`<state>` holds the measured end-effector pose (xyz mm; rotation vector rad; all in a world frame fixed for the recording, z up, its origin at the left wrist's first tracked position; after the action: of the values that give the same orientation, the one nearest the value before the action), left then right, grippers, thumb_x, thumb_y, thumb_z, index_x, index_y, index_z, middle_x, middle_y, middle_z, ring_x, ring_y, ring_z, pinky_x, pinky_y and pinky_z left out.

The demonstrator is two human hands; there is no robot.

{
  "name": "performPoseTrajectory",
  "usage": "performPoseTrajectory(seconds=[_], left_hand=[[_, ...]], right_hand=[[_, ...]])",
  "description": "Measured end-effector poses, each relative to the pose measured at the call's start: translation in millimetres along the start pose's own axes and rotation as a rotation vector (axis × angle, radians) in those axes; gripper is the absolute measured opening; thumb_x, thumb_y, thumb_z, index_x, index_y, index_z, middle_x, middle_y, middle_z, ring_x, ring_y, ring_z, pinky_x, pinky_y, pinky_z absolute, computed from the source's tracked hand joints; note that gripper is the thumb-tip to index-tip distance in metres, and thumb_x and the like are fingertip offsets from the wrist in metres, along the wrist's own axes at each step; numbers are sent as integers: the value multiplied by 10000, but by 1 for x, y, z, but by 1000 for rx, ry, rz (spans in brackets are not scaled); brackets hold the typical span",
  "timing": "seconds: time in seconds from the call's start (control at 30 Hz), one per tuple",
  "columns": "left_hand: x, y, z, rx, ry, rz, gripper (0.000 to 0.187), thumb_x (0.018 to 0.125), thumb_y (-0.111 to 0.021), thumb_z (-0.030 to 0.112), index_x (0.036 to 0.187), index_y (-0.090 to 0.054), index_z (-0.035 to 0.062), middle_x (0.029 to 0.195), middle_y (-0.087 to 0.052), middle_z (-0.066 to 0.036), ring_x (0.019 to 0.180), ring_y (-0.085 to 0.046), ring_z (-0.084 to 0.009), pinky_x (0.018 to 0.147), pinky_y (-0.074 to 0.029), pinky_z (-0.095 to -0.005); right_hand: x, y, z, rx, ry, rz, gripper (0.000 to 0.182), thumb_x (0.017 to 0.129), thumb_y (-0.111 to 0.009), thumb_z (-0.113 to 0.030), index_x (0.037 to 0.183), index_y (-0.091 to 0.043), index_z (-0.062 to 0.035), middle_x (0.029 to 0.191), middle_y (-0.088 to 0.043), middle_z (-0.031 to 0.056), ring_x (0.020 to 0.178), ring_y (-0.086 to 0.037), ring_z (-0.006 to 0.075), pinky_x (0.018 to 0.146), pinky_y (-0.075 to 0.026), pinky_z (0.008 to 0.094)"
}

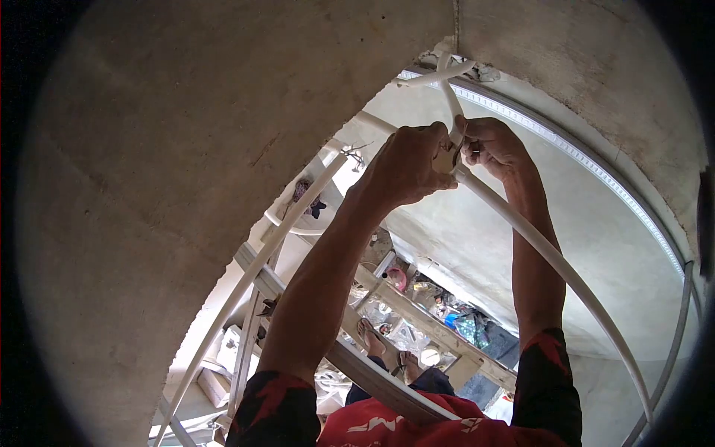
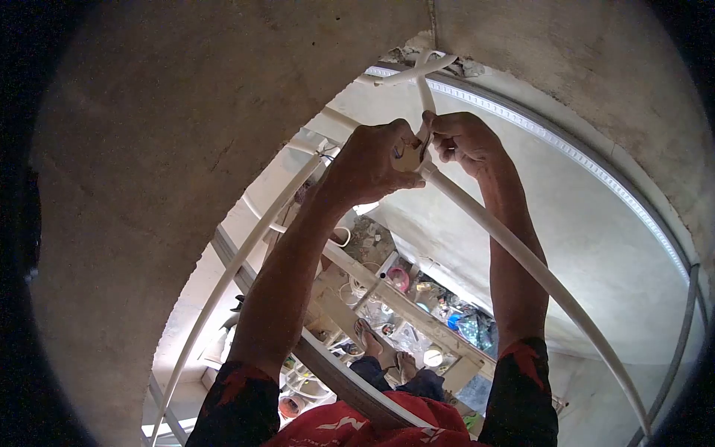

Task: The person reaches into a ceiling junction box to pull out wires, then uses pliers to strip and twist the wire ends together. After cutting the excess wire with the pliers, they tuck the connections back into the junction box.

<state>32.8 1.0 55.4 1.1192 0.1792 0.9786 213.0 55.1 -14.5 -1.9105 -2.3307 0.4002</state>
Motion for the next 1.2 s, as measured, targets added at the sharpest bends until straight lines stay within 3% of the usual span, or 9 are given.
performPoseTrajectory(seconds=[0.07,0.27,0.57,0.83,0.9,1.03,1.2], left_hand=[[-2,-1,-1,-3,-4,13,556,663,-947,257,1042,-622,13,925,-740,-189,868,-744,-337,796,-594,-429],[-1,-2,1,50,-13,-26,550,681,-941,257,1058,-626,9,944,-745,-186,876,-746,-338,814,-600,-425],[-2,-1,1,-27,-55,55,536,676,-944,264,1033,-634,12,926,-746,-187,860,-747,-333,795,-598,-426],[-1,3,5,5,-26,29,517,683,-953,258,1028,-648,24,942,-749,-172,856,-746,-314,787,-591,-420],[-1,3,5,8,-35,20,517,684,-953,255,1031,-648,24,951,-750,-171,863,-747,-311,791,-592,-417],[-2,2,5,-2,-21,16,524,682,-956,249,1040,-646,25,971,-756,-165,879,-750,-300,806,-596,-410],[-1,0,4,26,-37,14,525,684,-956,238,1052,-647,27,976,-759,-156,881,-751,-291,806,-596,-402]], right_hand=[[-3,-1,-10,-133,64,13,335,873,-800,-323,717,-653,-66,628,-538,2,544,-424,123,536,-361,316],[-19,-12,-30,-430,109,161,355,900,-770,-327,720,-690,-31,619,-555,26,520,-447,123,488,-365,300],[-24,-2,-17,-323,131,126,308,920,-772,-311,920,-779,-3,689,-631,58,588,-513,135,530,-412,297],[-18,5,-13,-355,96,68,288,947,-751,-296,963,-767,-9,787,-689,87,698,-576,159,648,-467,315],[-4,12,0,-60,110,-97,251,952,-739,-248,990,-756,0,831,-690,87,753,-589,166,729,-472,330],[6,9,9,101,175,-182,181,936,-732,-161,958,-741,19,801,-652,67,753,-572,177,740,-452,323],[0,6,-6,-211,237,-28,207,937,-737,-185,943,-746,21,770,-630,61,716,-521,170,680,-435,334]])
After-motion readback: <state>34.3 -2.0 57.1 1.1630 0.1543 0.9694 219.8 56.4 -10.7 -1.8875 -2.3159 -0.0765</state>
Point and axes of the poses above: each hand's wrist, its own x-axis towards the middle knuckle, its own y-axis out of the back of the hand, z = x × y, the point moved 5 cm from there along x, towards the middle knuckle
